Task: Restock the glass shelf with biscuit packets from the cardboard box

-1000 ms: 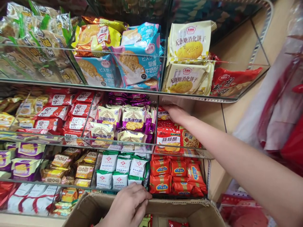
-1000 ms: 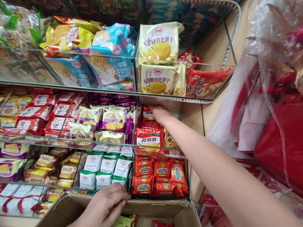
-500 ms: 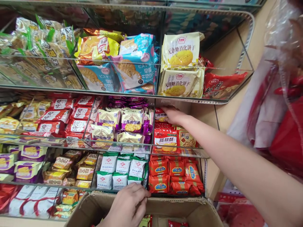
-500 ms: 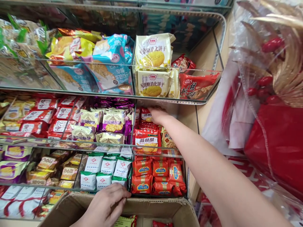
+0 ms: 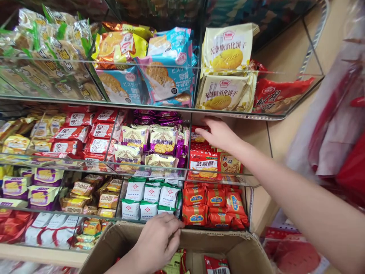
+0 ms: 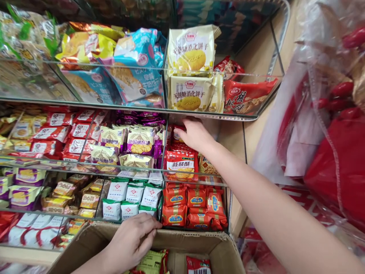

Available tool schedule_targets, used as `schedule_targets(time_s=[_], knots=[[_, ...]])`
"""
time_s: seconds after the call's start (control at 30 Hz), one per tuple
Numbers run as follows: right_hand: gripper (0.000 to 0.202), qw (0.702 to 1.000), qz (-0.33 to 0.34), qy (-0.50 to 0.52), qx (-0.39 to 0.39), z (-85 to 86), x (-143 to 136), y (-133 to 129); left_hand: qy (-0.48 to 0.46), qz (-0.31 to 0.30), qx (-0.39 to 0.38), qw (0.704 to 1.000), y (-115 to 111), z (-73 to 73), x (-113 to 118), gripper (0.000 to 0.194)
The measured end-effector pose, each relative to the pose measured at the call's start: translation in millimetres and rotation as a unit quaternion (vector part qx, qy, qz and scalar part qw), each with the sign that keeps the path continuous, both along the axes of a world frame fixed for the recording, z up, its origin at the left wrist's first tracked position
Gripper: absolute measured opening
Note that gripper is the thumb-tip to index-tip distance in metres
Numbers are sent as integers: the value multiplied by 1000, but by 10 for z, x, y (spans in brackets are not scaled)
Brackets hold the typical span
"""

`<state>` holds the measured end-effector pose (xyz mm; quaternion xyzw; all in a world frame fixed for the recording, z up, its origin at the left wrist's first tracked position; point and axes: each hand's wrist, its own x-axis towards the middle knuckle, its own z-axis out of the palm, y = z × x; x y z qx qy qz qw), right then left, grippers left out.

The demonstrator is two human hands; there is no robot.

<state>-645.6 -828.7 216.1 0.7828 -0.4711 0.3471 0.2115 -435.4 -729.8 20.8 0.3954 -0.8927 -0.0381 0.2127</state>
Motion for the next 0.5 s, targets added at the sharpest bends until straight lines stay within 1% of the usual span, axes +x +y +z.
schedule_targets(time_s=[0.07,0.1,0.13,0.2,0.23,0.27,0.3,0.33,0.37,0.4,0.43,0.47,0.5], knots=[[23,995,75,-25,-62,-157,33,453,1,-11,2,1000,0,15,-4,26],[19,989,118,-26,-83,-285,48,697,0,-14,0,1000,-1,18,-8,26],[17,981,174,-1,-82,-445,61,935,-2,-15,-4,1000,-2,17,-13,26],[18,954,281,96,-31,-849,78,1339,-9,-15,-11,1000,-9,2,-26,25],[18,944,298,138,26,-1084,80,1486,-9,-14,-8,1000,-13,-10,-33,25],[19,931,296,181,111,-1331,76,1587,-9,-13,-3,1000,-17,-24,-39,25],[19,913,271,224,206,-1579,67,1643,-8,-12,2,1000,-20,-38,-43,25],[15,885,236,260,307,-1819,53,1657,-6,-9,6,1000,-21,-50,-47,25],[11,849,193,282,404,-2041,39,1635,-6,-7,7,1000,-20,-58,-49,25],[15,814,138,297,480,-2239,28,1586,-7,-5,4,1000,-17,-63,-50,25],[26,789,79,305,527,-2408,25,1520,-8,-5,-2,1000,-13,-65,-49,24],[35,777,29,310,547,-2552,34,1447,-9,-6,-8,1000,-8,-65,-46,24],[42,776,-13,312,548,-2673,56,1372,-9,-9,-13,1000,-3,-63,-41,24]])
